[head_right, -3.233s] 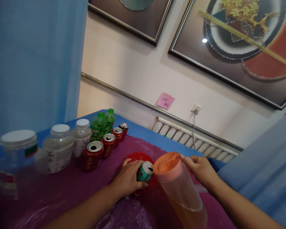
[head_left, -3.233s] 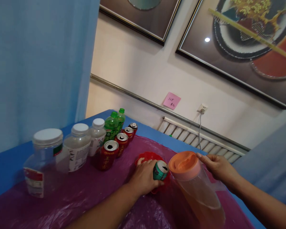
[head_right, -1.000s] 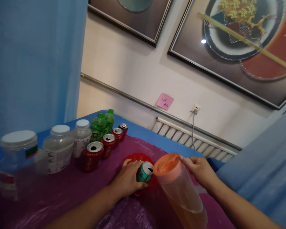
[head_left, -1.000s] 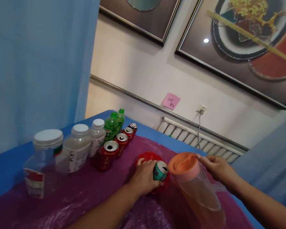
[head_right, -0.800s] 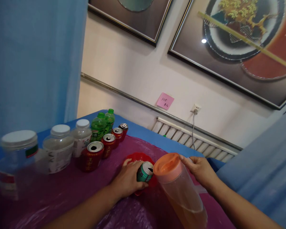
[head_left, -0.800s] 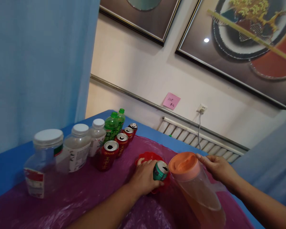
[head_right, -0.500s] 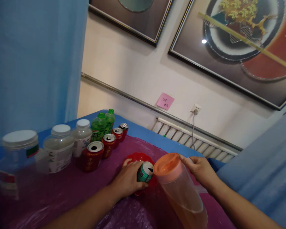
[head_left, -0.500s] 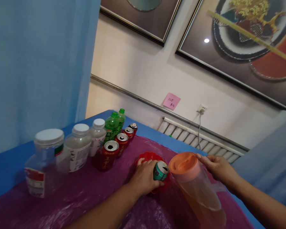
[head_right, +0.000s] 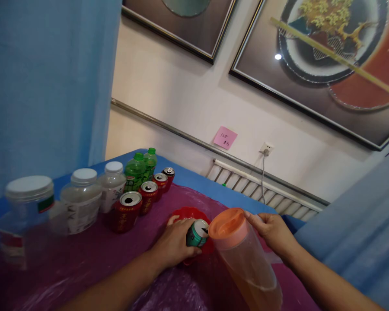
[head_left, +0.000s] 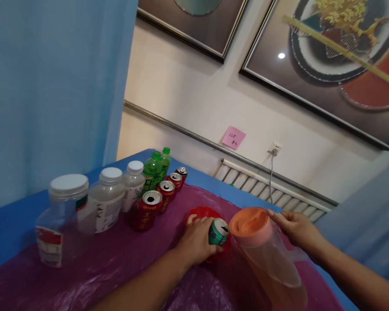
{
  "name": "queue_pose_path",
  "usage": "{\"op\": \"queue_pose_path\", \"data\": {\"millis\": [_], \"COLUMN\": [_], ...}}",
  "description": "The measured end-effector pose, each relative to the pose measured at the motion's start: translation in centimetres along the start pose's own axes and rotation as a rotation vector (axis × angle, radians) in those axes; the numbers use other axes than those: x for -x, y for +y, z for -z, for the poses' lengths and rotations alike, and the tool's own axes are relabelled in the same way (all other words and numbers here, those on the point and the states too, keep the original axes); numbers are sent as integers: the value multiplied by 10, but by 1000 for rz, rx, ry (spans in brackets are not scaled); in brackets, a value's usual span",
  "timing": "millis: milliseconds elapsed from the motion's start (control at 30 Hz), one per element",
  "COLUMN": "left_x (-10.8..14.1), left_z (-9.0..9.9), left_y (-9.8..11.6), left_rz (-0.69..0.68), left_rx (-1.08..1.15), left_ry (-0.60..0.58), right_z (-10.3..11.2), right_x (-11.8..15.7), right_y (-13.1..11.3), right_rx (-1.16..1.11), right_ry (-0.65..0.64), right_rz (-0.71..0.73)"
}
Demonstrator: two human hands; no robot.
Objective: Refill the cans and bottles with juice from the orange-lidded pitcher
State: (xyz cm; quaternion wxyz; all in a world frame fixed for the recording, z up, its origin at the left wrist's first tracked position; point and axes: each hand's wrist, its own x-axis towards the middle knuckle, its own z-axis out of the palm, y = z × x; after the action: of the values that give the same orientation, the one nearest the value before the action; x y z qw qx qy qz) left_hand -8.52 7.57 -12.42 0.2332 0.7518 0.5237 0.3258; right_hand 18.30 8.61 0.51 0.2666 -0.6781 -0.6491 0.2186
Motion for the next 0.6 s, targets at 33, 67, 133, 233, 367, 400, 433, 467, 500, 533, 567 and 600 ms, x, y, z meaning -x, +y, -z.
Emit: {"op": "queue_pose_path", "data": {"millis": [33, 67, 133, 233, 367, 400, 433, 467, 500, 533, 567, 600], "left_x": [0, 0, 0, 0, 0, 0, 0, 0, 0, 0, 0, 0], "left_z": [0, 0, 0, 1, 0, 0, 0, 0, 0, 0, 0, 0], "left_y": [0, 0, 0, 0, -1, -1, -1, -1, -1, -1, 0, 0], "left_rz": [1, 1, 2, 3, 0, -1, -2, -4, -6, -7, -4, -1], "left_rx": [-1, -1, -2, -8, -20, -23, -24, -23, -20, -17, -15, -15], "left_ry": [0, 0, -2, -3, 6, 7, 6, 2, -1, -3, -3, -3], "right_z": [0, 0, 0, -1, 0, 0, 0, 0, 0, 0, 0, 0], "right_x": [0, 0, 0, 0, 0, 0, 0, 0, 0, 0, 0, 0], "right_y": [0, 1, 1, 1, 2, 2, 2, 3, 3, 3, 2, 2], "right_rx": [2, 3, 2, 5, -6, -10, -12, -13, -14, -14, -12, -9], "right_ry": [0, 0, 0, 6, 3, 4, 5, 7, 11, 12, 11, 10], "right_rz": [1, 1, 3, 8, 11, 14, 18, 21, 23, 23, 23, 21]}}
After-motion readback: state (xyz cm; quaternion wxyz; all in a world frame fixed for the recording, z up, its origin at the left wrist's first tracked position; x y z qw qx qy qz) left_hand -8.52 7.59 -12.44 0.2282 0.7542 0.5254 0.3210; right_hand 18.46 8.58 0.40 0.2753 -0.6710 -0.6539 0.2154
